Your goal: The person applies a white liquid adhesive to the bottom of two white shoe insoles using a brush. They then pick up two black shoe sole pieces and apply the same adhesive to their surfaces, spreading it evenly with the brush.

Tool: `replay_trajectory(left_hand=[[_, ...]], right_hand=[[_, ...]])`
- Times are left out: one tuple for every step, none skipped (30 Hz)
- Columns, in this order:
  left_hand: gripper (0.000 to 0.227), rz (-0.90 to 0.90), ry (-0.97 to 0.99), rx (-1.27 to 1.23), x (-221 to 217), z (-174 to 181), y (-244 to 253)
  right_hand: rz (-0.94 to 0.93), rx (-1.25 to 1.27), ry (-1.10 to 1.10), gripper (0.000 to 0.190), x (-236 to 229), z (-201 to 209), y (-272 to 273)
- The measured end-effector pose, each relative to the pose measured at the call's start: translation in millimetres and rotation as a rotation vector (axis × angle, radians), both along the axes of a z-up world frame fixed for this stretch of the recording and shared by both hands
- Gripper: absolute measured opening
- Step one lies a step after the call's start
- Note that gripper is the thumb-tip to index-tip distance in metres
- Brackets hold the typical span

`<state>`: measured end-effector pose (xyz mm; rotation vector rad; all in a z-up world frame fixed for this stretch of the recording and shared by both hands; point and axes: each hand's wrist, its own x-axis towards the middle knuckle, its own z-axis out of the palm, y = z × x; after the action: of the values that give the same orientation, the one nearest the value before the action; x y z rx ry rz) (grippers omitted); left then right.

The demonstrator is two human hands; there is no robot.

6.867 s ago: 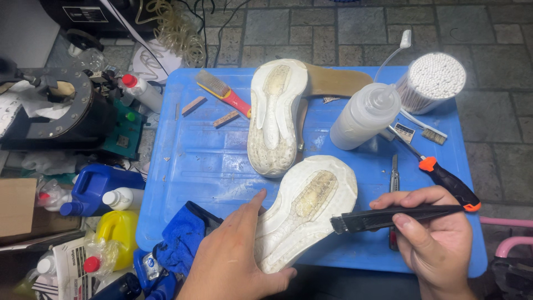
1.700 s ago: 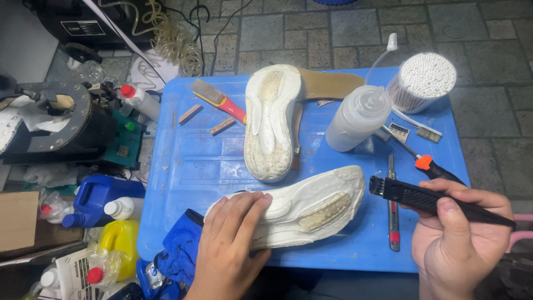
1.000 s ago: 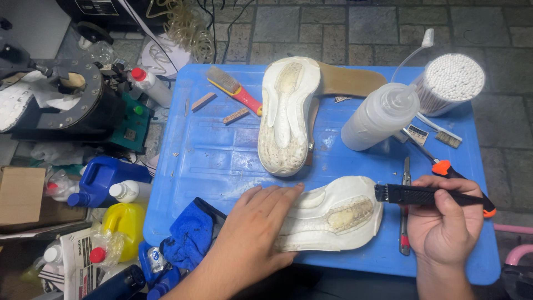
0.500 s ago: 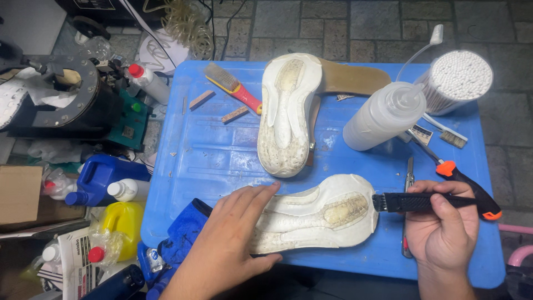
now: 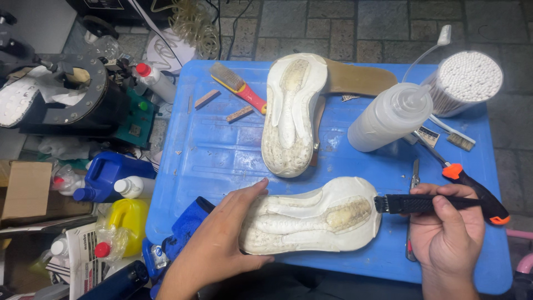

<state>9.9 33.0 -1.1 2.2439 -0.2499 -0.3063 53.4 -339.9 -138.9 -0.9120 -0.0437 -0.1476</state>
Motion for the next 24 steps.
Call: replay_trajectory(left_hand=[[0.116,0.006,0.025,-0.027,-2.2,-0.6,5.9],[0.118,0.011,0.050,-0.053,-5.5,-0.4,16.4],[0.121,0.016,0.075,-0.081,-9.6,-0.6,28.9],[0.122,0.033,0.067,-0.097,-15.5,-0.9,43.6],[0.123,0.046,0.059,-0.111,-23.0,-0.3,61.2],[0.125,0.058,0.050,-0.126,-31.6,-0.1,79.4],[0.129,0.133,0.089,-0.130,-42.4,1.1,98.4],[0.134,0.207,0.127,-0.135,-53.4,3.0,117.5],[0.137,0.235,0.058,-0.156,-61.0,5.7,137.5],[0.140,0.263,-0.012,-0.178,-64.9,7.4,154.7],[0.143,0.287,-0.077,-0.203,-66.6,5.2,164.1],[0.140,0.397,-0.141,-0.223,-68.8,1.0,165.7],[0.137,0.501,-0.205,-0.244,-68.6,-2.8,162.6],[0.134,0.607,-0.268,-0.265,-66.3,-5.9,156.5],[0.131,0.654,-0.300,-0.216,-57.1,-11.4,148.2],[0.128,0.701,-0.332,-0.166,-42.4,-18.5,137.8],[0.125,0.754,-0.374,-0.118,-25.5,-25.0,125.8],[0.124,0.784,-0.389,-0.132,-7.3,-31.4,112.3],[0.124,0.823,-0.395,-0.141,5.0,-36.3,98.3],[0.124,0.827,-0.431,-0.061,17.3,-40.4,86.2],[0.125,0.838,-0.458,0.027,26.3,-44.7,75.3],[0.124,0.851,-0.488,0.084,36.3,-48.9,66.6],[0.123,0.859,-0.517,0.140,45.1,-52.7,58.7],[0.124,0.880,-0.491,0.148,49.4,-55.6,51.9]], right_hand=[[-0.002,-0.004,0.003,0.010,0.6,-0.4,-0.1],[-0.011,-0.010,0.010,0.011,-0.3,-1.0,-0.2],[-0.020,-0.017,0.021,0.011,-0.7,-1.6,-1.3],[-0.030,-0.025,0.031,0.010,-1.5,-2.8,-2.6],[-0.044,-0.030,0.043,0.008,-0.9,-4.7,-4.7],[-0.047,-0.014,0.045,0.007,-0.1,-6.5,-7.5],[-0.045,0.003,0.050,0.006,0.1,-8.6,-9.5],[-0.031,0.042,0.043,0.007,0.0,-10.2,-11.7],[-0.022,0.069,0.039,0.007,0.7,-12.2,-12.0],[-0.013,0.096,0.035,0.007,1.4,-13.8,-11.8],[-0.012,0.108,0.038,0.007,1.6,-14.6,-12.0],[-0.010,0.111,0.042,0.006,2.9,-15.2,-11.5],[-0.014,0.112,0.044,0.006,3.5,-14.8,-11.2],[-0.016,0.105,0.049,0.005,4.9,-14.4,-10.0],[-0.019,0.104,0.053,0.004,3.8,-12.9,-8.9],[-0.023,0.103,0.057,0.005,2.4,-10.8,-7.8],[-0.023,0.111,0.055,0.006,4.1,-8.8,-5.7],[-0.022,0.119,0.053,0.008,6.1,-7.0,-4.4],[-0.025,0.114,0.041,0.009,6.1,-5.4,-5.3],[-0.028,0.108,0.029,0.011,6.1,-5.0,-6.5],[-0.023,0.104,0.027,0.013,4.0,-6.5,-7.1],[-0.018,0.098,0.017,0.013,3.2,-8.5,-8.0],[-0.017,0.091,0.008,0.013,2.3,-9.9,-9.8],[-0.015,0.089,0.013,0.013,-1.0,-11.0,-10.6]])
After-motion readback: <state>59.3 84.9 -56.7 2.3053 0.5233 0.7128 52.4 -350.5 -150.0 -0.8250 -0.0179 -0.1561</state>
